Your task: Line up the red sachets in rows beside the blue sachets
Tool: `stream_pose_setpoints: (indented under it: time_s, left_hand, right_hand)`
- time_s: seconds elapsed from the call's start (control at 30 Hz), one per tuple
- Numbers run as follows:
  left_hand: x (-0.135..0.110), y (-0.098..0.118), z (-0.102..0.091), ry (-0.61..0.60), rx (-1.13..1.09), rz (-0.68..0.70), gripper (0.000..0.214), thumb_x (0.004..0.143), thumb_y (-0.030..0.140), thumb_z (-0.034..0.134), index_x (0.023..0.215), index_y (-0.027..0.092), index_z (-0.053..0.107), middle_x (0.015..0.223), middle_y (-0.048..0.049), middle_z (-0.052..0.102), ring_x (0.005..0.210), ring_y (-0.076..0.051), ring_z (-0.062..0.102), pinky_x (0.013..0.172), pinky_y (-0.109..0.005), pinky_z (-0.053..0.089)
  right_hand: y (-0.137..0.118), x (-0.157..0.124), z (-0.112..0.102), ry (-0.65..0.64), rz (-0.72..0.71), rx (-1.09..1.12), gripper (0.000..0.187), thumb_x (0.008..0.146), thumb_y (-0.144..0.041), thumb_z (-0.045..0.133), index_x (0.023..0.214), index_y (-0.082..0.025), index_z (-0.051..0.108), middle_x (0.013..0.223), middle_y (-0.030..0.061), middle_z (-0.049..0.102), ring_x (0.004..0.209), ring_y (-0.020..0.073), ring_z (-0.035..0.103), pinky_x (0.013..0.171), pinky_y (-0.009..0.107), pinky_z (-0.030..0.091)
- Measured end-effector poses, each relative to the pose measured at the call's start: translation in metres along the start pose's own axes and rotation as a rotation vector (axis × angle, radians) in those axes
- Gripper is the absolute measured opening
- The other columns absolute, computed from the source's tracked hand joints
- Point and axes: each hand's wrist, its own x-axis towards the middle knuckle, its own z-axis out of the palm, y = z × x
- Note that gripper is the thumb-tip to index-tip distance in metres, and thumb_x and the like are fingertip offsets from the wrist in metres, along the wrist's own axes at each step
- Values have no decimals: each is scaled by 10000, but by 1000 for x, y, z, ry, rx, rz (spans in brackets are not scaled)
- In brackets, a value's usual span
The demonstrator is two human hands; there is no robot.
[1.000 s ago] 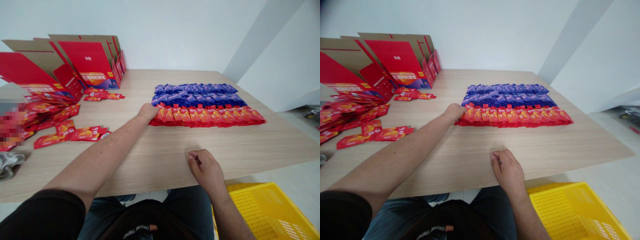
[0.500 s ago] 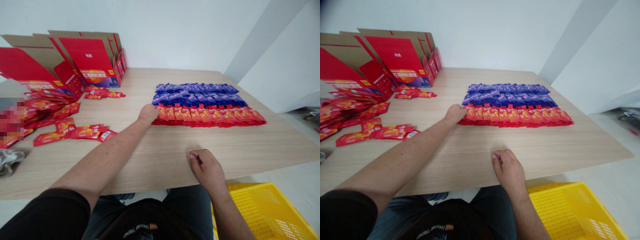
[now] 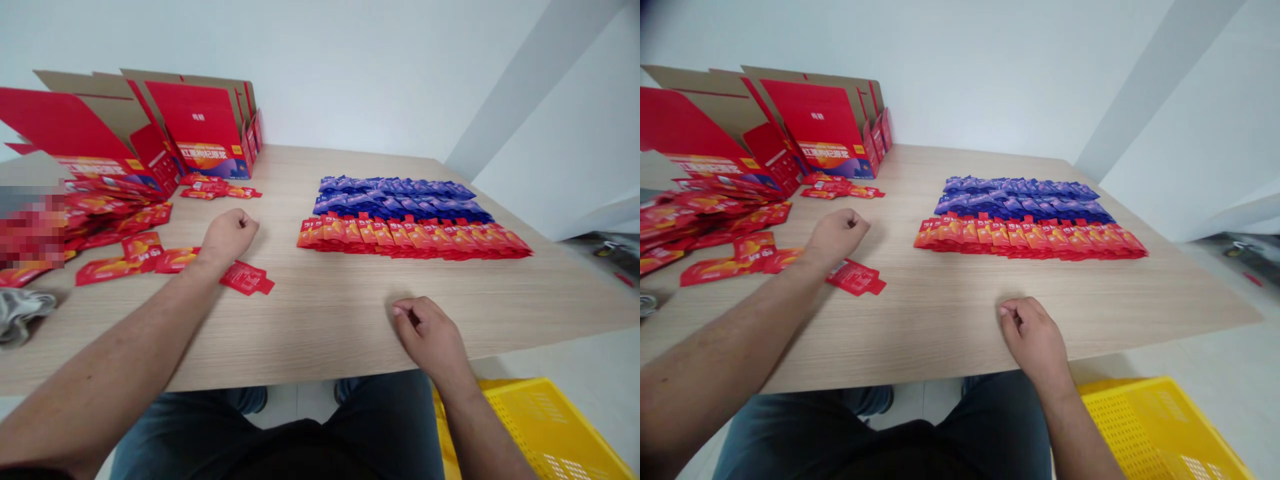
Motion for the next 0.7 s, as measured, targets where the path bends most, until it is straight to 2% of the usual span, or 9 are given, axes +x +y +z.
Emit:
stream_pose_setpoints:
  time_s: [0.1,0.23,0.37,0.47,0.57,0.7]
  left_hand:
    - [-3,-20,-3,12,4,12,183,930,341,601,774,254,566,838,-47,719,807,-238,653,708,-324,441]
    - [-4,-27,-3,4,27,147,149,952,346,584,896,236,668,933,-72,763,887,-249,691,773,-327,487]
    - [-3,-28,-2,-131,112,278,243,958,297,542,1071,196,732,1017,-102,789,962,-270,722,839,-350,525]
    - [-1,-33,1,-253,160,345,340,906,216,556,1190,191,740,1103,-101,793,1052,-267,728,905,-342,538]
    - [3,-41,0,-382,165,387,448,804,166,633,1229,234,755,1138,-55,794,1082,-233,731,917,-292,543]
    - [5,-52,-14,-599,232,441,660,707,261,757,1365,294,706,1277,-50,759,1144,-251,714,949,-303,550]
  right_hand:
    - [3,0,1,-12,2,-39,234,1020,-385,582,918,-235,730,862,48,729,806,218,691,763,348,532]
    - [6,1,-1,-38,32,-89,279,997,-445,581,922,-237,751,893,68,753,841,241,705,791,371,543]
    - [-1,10,2,-54,97,-49,313,957,-488,588,929,-230,764,909,82,767,834,254,709,784,392,555]
    - [-28,24,15,-108,86,34,309,952,-476,600,982,-220,770,895,73,756,793,241,693,765,387,560]
    - [-72,43,39,-216,-38,116,281,964,-418,614,1064,-207,771,884,64,727,785,224,679,772,369,563]
    - [-129,73,73,-355,-194,94,266,959,-278,649,1182,-175,750,1034,99,730,922,223,696,890,366,557]
